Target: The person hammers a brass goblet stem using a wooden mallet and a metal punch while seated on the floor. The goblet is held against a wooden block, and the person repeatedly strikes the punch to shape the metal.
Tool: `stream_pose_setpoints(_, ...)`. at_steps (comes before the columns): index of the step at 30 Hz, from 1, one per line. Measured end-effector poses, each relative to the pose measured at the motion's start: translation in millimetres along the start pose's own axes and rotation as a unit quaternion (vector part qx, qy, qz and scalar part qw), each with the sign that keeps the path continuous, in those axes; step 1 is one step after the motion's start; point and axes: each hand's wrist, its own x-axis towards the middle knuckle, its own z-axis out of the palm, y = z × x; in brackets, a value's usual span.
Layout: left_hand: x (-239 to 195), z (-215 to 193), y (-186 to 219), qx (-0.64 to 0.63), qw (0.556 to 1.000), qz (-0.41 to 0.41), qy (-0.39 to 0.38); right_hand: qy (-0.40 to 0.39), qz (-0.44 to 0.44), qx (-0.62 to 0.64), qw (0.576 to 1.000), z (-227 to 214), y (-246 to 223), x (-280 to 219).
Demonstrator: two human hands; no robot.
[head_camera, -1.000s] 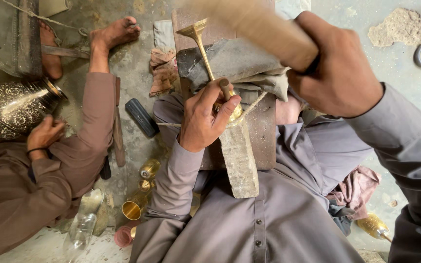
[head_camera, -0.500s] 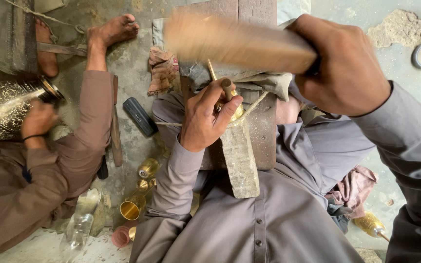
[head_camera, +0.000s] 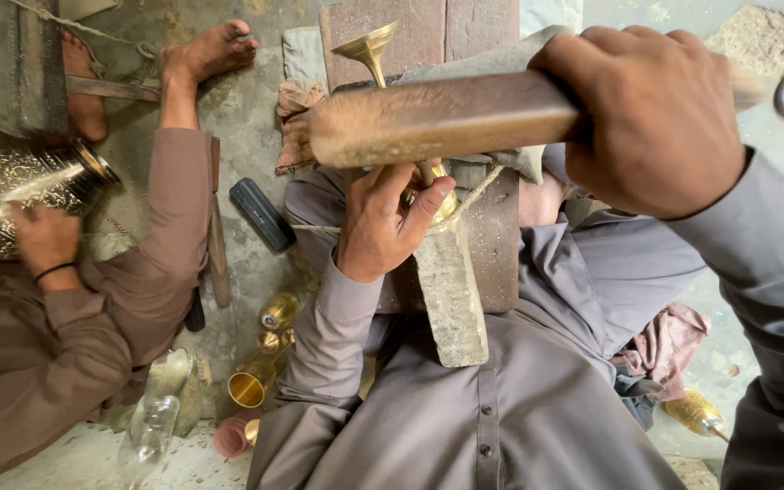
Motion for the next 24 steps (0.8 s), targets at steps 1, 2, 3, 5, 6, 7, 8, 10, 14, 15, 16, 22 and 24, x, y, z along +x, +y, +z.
stream_pose_setpoints(1,0,0,0,-0.021,1.000,-0.002,0.000,0.015,-0.007,0.037,0.999,-1,3,-1)
stream_pose_setpoints(2,0,0,1,-0.025,1.000,-0.006,0.005,0.016,0.013,0.093,0.995,2,2,-3)
stream_pose_setpoints(3,0,0,2,-0.029,0.999,-0.011,0.010,0.017,0.033,0.148,0.988,4,2,-6)
stream_pose_setpoints(5,0,-1,3,-0.012,1.000,-0.007,0.012,0.001,0.040,0.088,0.995,7,3,-10)
stream_pose_setpoints(6,0,-2,3,0.009,1.000,0.004,0.009,-0.013,0.027,-0.028,0.999,8,5,-10)
stream_pose_setpoints(7,0,-2,3,0.031,0.999,0.015,0.007,-0.028,0.013,-0.143,0.989,8,6,-9)
stream_pose_setpoints(8,0,-2,3,0.002,1.000,-0.002,0.007,-0.018,0.013,-0.038,0.999,8,6,-9)
stream_pose_setpoints(10,-1,-1,2,-0.054,0.998,-0.035,0.010,-0.010,0.015,0.071,0.997,6,5,-7)
stream_pose_setpoints(14,1,-2,-4,0.025,1.000,0.004,-0.010,-0.018,0.030,-0.126,0.991,0,-10,-2)
stream_pose_setpoints(15,4,-3,-7,0.030,0.999,0.026,-0.003,0.010,0.027,-0.130,0.991,-5,-11,-5)
stream_pose_setpoints(16,5,-4,-9,0.034,0.998,0.045,0.004,0.035,0.022,-0.133,0.990,-9,-11,-8)
stream_pose_setpoints(22,21,-22,-13,-0.043,0.998,0.031,-0.044,0.071,0.036,0.067,0.995,-3,1,-19)
stream_pose_setpoints(24,27,-18,-10,-0.012,0.996,0.031,-0.081,0.088,0.027,0.043,0.995,0,4,-21)
